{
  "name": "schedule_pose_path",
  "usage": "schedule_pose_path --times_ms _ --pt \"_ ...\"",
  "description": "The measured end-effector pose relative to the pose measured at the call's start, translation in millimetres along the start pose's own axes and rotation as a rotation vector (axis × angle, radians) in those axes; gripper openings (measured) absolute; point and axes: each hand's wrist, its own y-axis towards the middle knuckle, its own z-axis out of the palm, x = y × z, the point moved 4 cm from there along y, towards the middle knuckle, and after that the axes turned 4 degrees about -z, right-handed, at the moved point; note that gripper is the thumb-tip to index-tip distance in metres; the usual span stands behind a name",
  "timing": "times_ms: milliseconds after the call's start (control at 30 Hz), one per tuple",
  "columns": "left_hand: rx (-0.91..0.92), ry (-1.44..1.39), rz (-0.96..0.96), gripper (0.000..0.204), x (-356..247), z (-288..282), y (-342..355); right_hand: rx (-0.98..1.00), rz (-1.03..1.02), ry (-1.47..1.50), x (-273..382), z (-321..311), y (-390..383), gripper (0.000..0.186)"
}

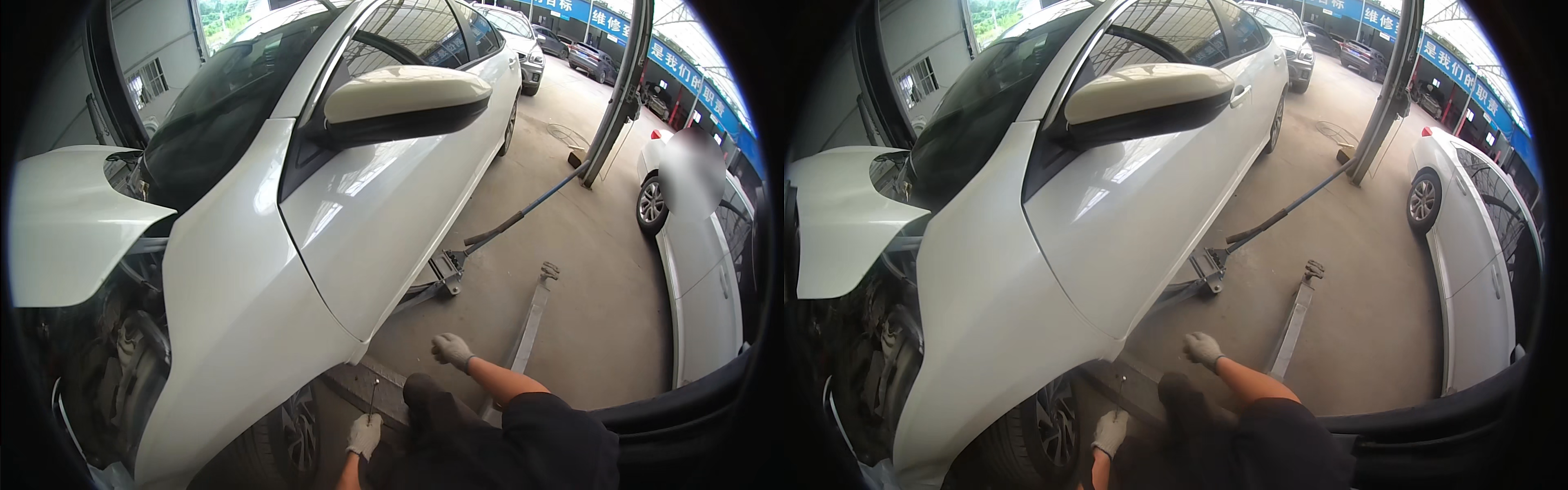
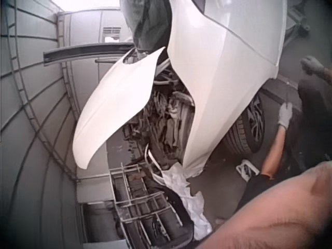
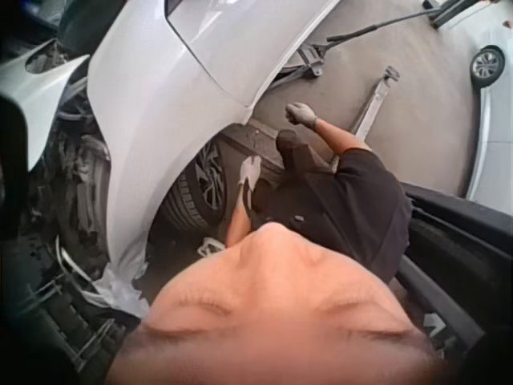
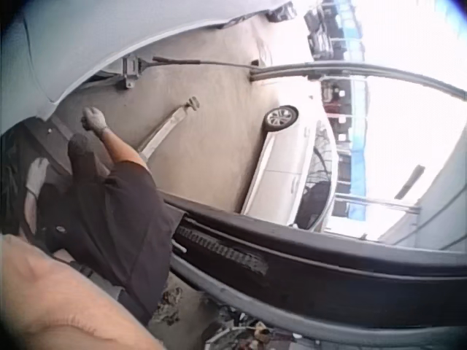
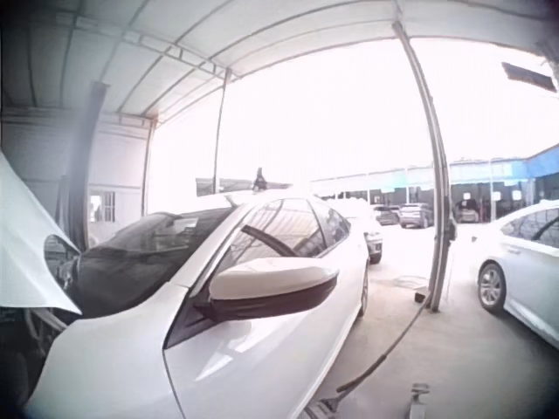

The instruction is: The person kneels beside a white car and uses a flashlight and pliers to work on the wheel well area. They then use a wrench to tighten bolts on the wheel and undercarriage. The person opens the driver's door and removes a floor mat before continuing to work on the wheel area.

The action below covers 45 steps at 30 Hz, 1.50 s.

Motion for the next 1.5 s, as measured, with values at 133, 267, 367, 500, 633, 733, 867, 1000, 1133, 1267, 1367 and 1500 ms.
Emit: schedule_pose_path --times_ms 133,267,367,500,633,733,867,1000,1133,1267,1367,1500 --pt "0.068 0.079 0.036 0.045 -28 -12 -31 -0.295 0.13 -0.034 24 -113 -55 0.018" --pt "0.107 0.24 0.124 0.047 -80 4 -16 -0.146 0.137 0.172 39 -160 -59 0.016" --pt "0.16 0.289 0.155 0.046 -172 24 -1 -0.03 0.05 0.042 102 -150 -67 0.026" --pt "0.223 0.337 0.434 0.044 -311 105 36 0.331 -0.12 0.0 165 -161 -40 0.041" --pt "0.401 0.332 0.83 0.041 -440 233 107 0.081 -0.127 0.398 255 -254 4 0.031" --pt "0.427 0.49 0.716 0.048 -626 227 91 -0.208 -0.235 0.403 301 -396 30 0.034" --pt "0.17 0.266 0.657 0.053 -773 185 148 -0.429 -0.387 0.253 371 -556 39 0.029" --pt "-0.321 0.165 0.685 0.054 -886 152 241 -0.504 -0.402 0.275 403 -635 44 0.032" --pt "-0.7 0.217 0.853 0.055 -1015 137 305 -0.499 -0.323 0.302 416 -686 83 0.028" --pt "-0.688 0.403 0.507 0.057 -1080 134 399 -0.452 -0.384 0.018 419 -768 157 0.028" --pt "-0.558 0.367 0.225 0.053 -1103 152 410 -0.595 -0.279 -0.136 404 -872 174 0.028" --pt "-0.632 0.32 0.093 0.044 -1094 138 436 -0.698 -0.223 0.014 405 -960 146 0.024"
